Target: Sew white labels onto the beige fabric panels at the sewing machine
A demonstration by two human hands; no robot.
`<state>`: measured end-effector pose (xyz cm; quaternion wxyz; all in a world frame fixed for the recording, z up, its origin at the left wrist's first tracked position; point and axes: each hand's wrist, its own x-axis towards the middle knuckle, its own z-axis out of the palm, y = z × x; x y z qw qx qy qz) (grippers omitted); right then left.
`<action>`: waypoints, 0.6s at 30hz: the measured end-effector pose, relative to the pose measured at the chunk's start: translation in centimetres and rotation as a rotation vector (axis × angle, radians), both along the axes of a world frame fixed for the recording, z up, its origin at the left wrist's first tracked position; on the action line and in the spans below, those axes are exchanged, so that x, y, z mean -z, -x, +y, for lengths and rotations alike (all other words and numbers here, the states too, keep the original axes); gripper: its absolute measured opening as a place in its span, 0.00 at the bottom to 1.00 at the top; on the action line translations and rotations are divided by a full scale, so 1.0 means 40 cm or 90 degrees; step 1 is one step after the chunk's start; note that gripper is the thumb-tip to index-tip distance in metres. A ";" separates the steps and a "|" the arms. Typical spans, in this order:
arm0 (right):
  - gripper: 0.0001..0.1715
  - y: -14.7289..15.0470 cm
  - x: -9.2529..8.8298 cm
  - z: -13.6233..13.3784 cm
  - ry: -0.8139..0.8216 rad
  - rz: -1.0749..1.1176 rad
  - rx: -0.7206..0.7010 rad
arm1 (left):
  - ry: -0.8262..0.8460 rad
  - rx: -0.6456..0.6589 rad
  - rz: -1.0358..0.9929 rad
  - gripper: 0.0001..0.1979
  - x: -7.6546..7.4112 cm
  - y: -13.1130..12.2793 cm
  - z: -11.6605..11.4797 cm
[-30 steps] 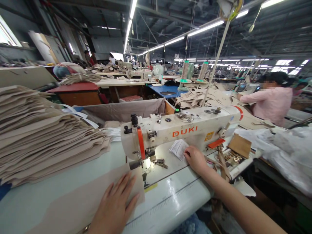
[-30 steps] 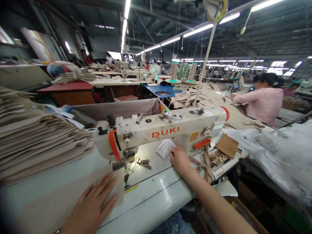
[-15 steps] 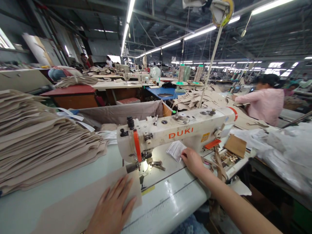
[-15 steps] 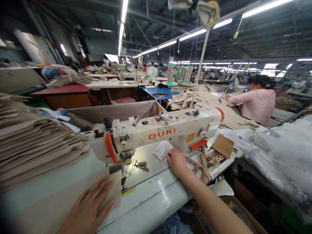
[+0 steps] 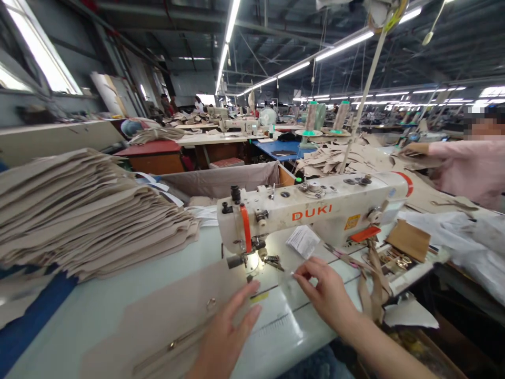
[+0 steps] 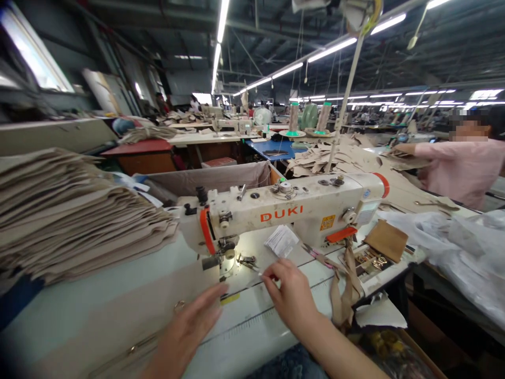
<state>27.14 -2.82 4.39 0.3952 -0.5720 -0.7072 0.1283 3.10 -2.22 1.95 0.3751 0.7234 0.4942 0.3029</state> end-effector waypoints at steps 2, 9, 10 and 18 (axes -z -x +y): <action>0.08 0.072 0.015 -0.033 -0.021 0.022 -0.063 | 0.167 0.024 -0.151 0.27 -0.022 -0.046 -0.020; 0.06 0.208 0.054 -0.071 0.017 0.095 -0.192 | 0.253 -0.029 -0.250 0.21 -0.031 -0.009 -0.035; 0.06 0.209 0.050 -0.068 0.038 0.114 -0.209 | 0.252 -0.029 -0.222 0.20 -0.036 0.009 -0.035; 0.08 0.207 0.035 0.002 0.276 0.322 -0.201 | 0.259 -0.029 -0.066 0.16 -0.099 0.078 -0.026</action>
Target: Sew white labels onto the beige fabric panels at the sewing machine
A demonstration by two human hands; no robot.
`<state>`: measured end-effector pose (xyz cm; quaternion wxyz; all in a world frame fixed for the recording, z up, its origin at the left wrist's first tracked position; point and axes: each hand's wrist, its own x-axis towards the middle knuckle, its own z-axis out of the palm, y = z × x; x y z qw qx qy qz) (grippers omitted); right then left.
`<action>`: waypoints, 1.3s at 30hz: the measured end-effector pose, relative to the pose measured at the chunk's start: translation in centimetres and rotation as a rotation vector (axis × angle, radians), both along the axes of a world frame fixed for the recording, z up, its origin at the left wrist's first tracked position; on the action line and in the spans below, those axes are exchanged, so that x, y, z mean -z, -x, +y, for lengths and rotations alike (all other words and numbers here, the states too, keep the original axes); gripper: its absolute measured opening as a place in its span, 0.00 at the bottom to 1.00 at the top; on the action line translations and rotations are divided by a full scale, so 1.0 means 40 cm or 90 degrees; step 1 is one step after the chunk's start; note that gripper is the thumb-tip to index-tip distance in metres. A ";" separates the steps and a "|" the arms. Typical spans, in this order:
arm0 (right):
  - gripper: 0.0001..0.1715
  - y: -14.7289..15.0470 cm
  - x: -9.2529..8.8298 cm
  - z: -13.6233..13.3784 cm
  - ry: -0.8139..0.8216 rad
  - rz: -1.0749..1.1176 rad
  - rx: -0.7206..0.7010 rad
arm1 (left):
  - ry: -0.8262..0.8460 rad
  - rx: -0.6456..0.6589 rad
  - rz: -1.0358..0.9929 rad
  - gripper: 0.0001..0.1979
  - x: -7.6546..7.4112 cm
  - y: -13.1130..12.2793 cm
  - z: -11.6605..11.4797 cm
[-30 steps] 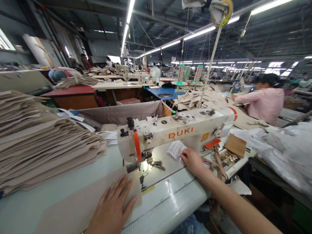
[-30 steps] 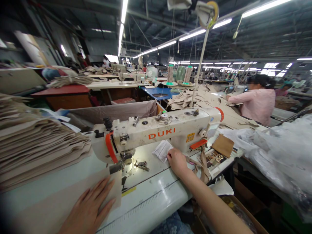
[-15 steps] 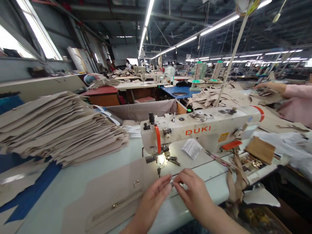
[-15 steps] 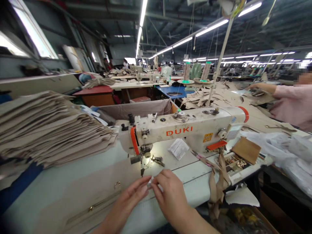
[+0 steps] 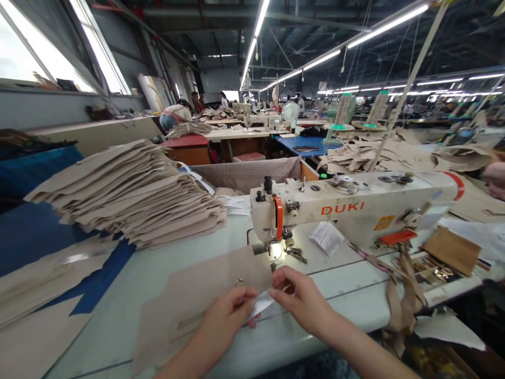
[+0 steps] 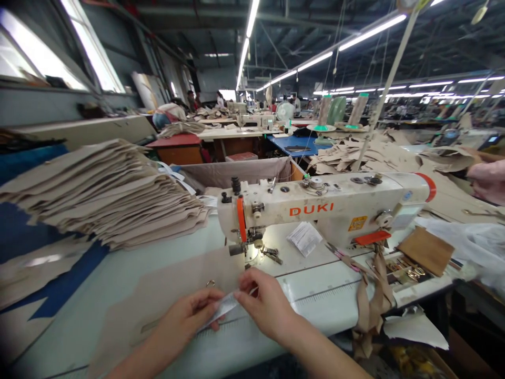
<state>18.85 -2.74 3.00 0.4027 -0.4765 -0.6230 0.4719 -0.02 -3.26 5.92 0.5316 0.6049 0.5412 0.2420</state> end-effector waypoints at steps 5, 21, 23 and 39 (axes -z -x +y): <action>0.13 0.014 0.042 0.048 0.147 0.122 -0.052 | -0.159 0.004 0.137 0.16 0.015 0.030 0.018; 0.10 0.012 0.042 0.101 0.060 0.009 0.028 | -0.854 0.195 0.467 0.16 0.101 -0.001 0.106; 0.09 -0.003 0.039 0.074 -0.054 -0.072 0.037 | -0.824 0.183 0.473 0.17 0.112 -0.005 0.117; 0.21 -0.033 0.074 -0.034 -0.391 -0.429 -0.188 | -0.843 0.213 0.470 0.15 0.151 -0.022 0.134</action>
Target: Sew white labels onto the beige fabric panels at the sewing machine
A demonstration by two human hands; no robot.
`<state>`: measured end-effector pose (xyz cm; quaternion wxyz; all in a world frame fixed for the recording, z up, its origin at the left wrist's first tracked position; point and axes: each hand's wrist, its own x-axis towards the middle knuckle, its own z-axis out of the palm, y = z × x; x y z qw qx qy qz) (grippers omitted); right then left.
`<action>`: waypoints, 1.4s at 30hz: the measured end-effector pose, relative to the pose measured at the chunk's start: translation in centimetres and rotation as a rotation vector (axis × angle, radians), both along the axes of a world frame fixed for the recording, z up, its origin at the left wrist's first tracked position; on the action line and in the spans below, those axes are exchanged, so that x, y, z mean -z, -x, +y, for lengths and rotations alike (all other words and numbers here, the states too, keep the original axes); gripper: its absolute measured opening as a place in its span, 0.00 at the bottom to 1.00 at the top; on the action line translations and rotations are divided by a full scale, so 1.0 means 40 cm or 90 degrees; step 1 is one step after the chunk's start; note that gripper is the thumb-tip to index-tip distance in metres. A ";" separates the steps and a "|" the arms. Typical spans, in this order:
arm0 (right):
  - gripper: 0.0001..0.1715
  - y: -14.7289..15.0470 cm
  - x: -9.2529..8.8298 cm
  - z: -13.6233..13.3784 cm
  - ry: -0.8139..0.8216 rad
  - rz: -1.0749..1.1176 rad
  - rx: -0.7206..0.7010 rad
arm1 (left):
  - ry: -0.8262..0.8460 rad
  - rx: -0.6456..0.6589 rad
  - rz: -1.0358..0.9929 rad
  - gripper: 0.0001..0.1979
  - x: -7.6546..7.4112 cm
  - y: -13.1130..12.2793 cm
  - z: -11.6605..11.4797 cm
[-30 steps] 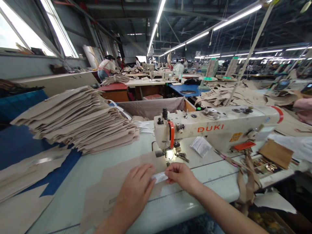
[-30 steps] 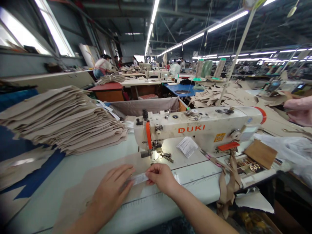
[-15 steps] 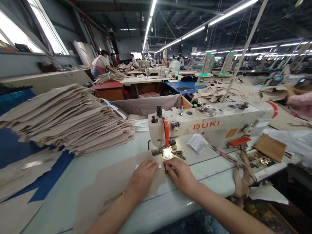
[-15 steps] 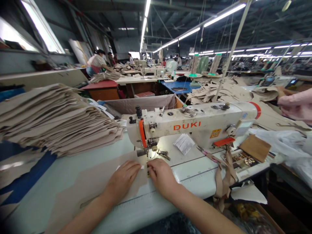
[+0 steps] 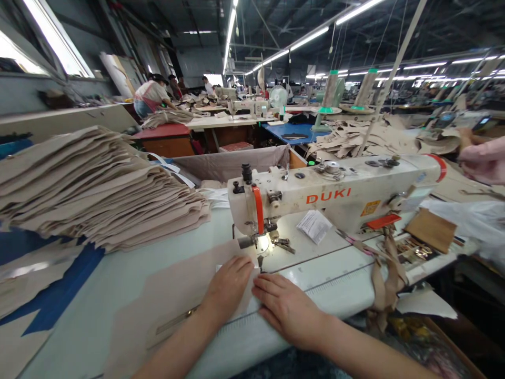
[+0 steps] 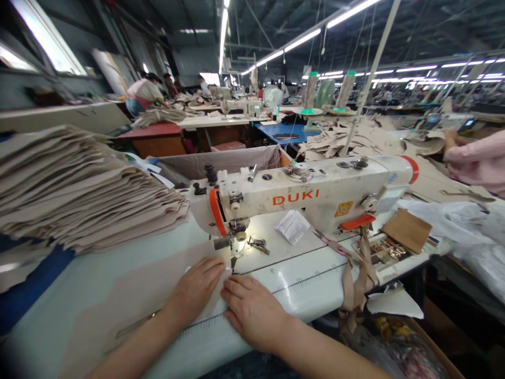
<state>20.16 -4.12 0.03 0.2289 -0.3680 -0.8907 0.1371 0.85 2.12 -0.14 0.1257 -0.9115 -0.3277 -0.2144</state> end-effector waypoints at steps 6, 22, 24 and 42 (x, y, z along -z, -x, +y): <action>0.22 0.000 0.001 0.000 -0.002 -0.005 0.004 | -0.011 0.005 -0.004 0.15 -0.004 -0.002 -0.003; 0.13 -0.015 -0.024 0.068 -0.017 0.020 0.006 | 0.022 0.002 0.043 0.16 0.040 0.022 0.004; 0.11 -0.017 -0.031 0.099 -0.031 0.004 0.024 | 0.008 -0.003 0.049 0.16 0.034 0.019 0.001; 0.09 -0.010 -0.042 0.203 -0.084 -0.138 -0.018 | 0.126 -0.080 0.078 0.20 0.005 0.022 -0.004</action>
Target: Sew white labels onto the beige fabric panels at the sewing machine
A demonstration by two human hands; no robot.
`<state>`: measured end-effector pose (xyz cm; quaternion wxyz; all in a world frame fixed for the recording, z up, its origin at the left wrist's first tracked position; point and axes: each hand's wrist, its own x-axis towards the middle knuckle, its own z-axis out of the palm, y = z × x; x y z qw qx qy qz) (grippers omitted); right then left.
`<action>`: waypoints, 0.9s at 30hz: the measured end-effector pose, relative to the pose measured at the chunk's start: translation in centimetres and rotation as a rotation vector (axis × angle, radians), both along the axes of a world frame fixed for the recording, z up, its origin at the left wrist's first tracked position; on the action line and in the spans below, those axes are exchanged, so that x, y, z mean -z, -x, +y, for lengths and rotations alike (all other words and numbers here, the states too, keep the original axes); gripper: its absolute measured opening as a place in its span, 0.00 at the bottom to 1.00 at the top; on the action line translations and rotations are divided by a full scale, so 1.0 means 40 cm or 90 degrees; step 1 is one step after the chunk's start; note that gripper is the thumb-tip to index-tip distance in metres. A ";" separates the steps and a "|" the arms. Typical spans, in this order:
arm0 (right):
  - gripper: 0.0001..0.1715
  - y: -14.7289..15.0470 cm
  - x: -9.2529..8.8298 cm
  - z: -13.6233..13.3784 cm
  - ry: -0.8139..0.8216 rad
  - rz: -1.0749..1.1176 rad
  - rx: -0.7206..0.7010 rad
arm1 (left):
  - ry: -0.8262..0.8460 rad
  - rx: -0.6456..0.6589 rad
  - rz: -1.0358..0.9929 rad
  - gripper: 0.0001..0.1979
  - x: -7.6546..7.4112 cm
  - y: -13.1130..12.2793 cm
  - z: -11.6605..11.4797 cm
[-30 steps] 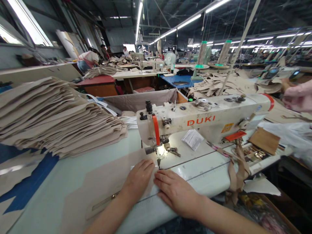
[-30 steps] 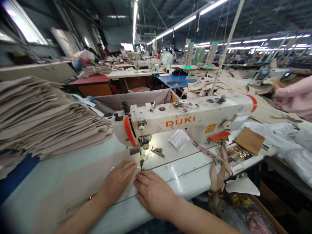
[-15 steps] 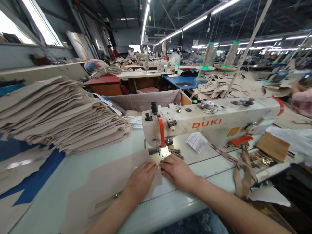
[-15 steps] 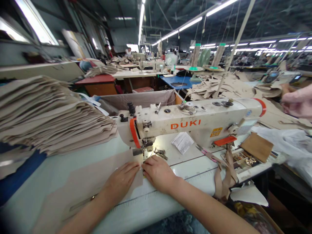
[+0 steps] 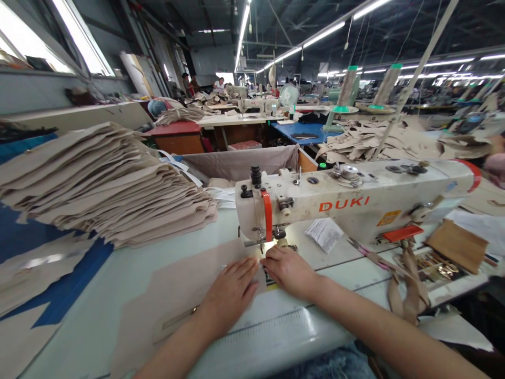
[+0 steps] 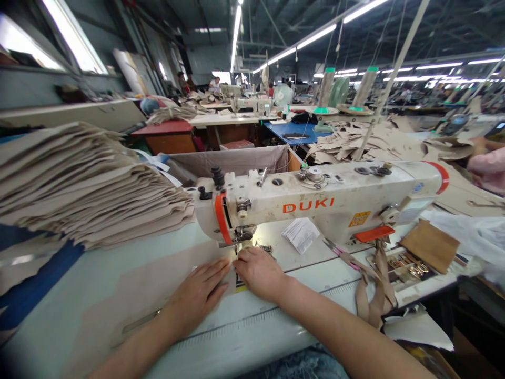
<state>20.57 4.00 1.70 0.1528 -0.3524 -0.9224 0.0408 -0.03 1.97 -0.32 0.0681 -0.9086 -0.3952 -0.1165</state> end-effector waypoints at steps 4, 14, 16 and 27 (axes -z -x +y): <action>0.09 0.001 0.005 0.014 -0.031 0.014 0.017 | -0.012 0.006 -0.019 0.19 -0.001 -0.012 0.032; 0.11 -0.002 0.020 0.013 -0.070 0.045 0.050 | -0.063 0.055 -0.030 0.19 0.015 -0.010 0.048; 0.12 -0.001 0.019 0.017 -0.075 0.041 0.060 | -0.067 0.055 -0.034 0.19 0.016 -0.010 0.055; 0.12 0.003 0.024 0.023 -0.059 0.037 0.083 | -0.079 0.084 -0.062 0.19 0.005 -0.010 0.071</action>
